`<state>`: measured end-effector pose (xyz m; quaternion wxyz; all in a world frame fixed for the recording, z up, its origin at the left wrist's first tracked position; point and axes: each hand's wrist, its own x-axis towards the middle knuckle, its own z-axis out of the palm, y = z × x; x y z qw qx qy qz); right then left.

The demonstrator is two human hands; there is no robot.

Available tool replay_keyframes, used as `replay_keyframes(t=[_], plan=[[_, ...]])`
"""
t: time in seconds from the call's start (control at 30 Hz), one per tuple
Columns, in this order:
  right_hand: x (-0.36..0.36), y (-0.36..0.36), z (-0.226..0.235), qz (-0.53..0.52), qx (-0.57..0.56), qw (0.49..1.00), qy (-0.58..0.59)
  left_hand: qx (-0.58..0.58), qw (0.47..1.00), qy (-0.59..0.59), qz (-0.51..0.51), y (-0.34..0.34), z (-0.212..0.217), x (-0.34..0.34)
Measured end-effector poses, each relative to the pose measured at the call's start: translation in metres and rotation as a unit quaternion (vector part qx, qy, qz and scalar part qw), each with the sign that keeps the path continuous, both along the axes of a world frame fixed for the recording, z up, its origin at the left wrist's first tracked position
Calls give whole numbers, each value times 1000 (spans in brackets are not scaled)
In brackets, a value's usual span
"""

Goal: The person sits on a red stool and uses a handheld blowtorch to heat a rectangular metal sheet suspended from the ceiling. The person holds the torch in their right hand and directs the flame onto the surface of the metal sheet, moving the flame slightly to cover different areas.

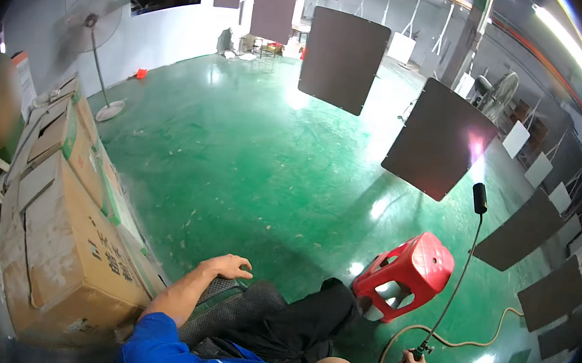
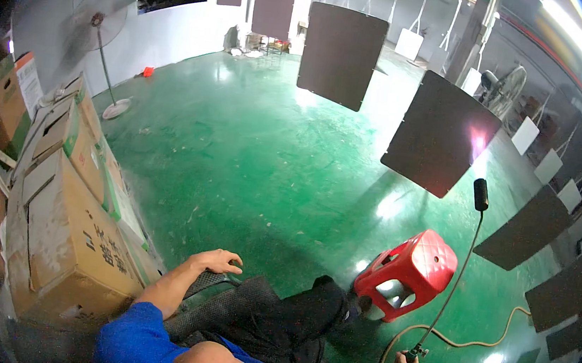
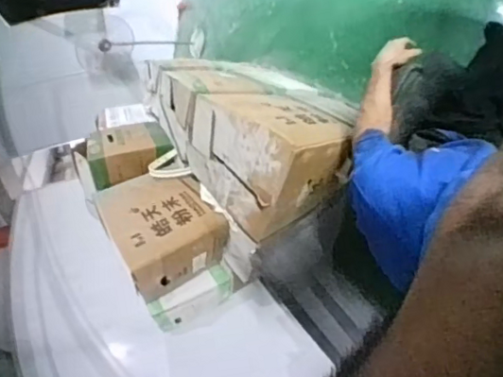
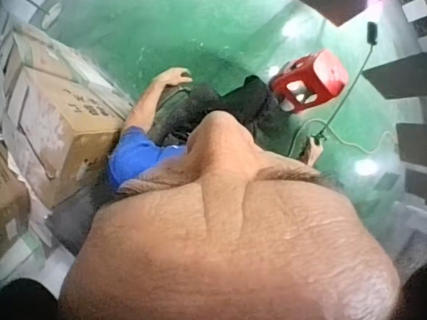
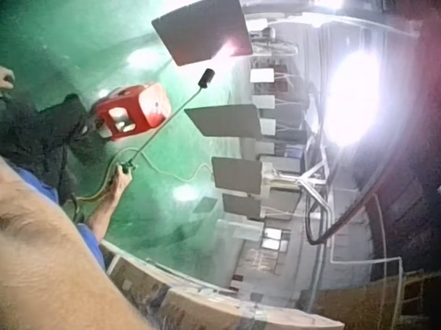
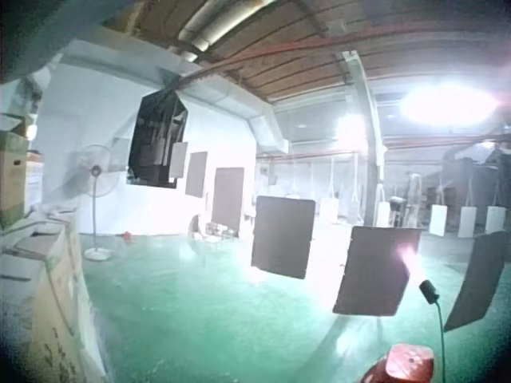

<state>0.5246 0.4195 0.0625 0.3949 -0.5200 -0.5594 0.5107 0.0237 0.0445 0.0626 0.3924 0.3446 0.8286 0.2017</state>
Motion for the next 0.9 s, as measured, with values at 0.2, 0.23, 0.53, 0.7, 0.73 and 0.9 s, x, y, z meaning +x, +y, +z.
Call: replay_keyframes(t=[0.2, 0.23, 0.53, 0.7, 0.73, 0.9], plan=[[-17, -62, 72, 4, -8, 998, -63, 61, 998, -14, 13, -9, -15, -3], [0, -53, 47, -10, 4, 999, -43, 53, 997, -42, 39, -6, -15, -4], [31, -63, 42, -100, -3, 994, 36, 41, 997, -47, 52, -8, -24, -6], [34, -38, 45, -121, 18, 992, 38, 31, 997, -44, 53, -3, -20, -4], [32, -32, 46, -120, 21, 992, 34, 32, 997, -43, 55, -2, -18, -3], [4, -24, 53, -99, 4, 993, 59, 29, 995, -43, 80, -19, -23, -4]])
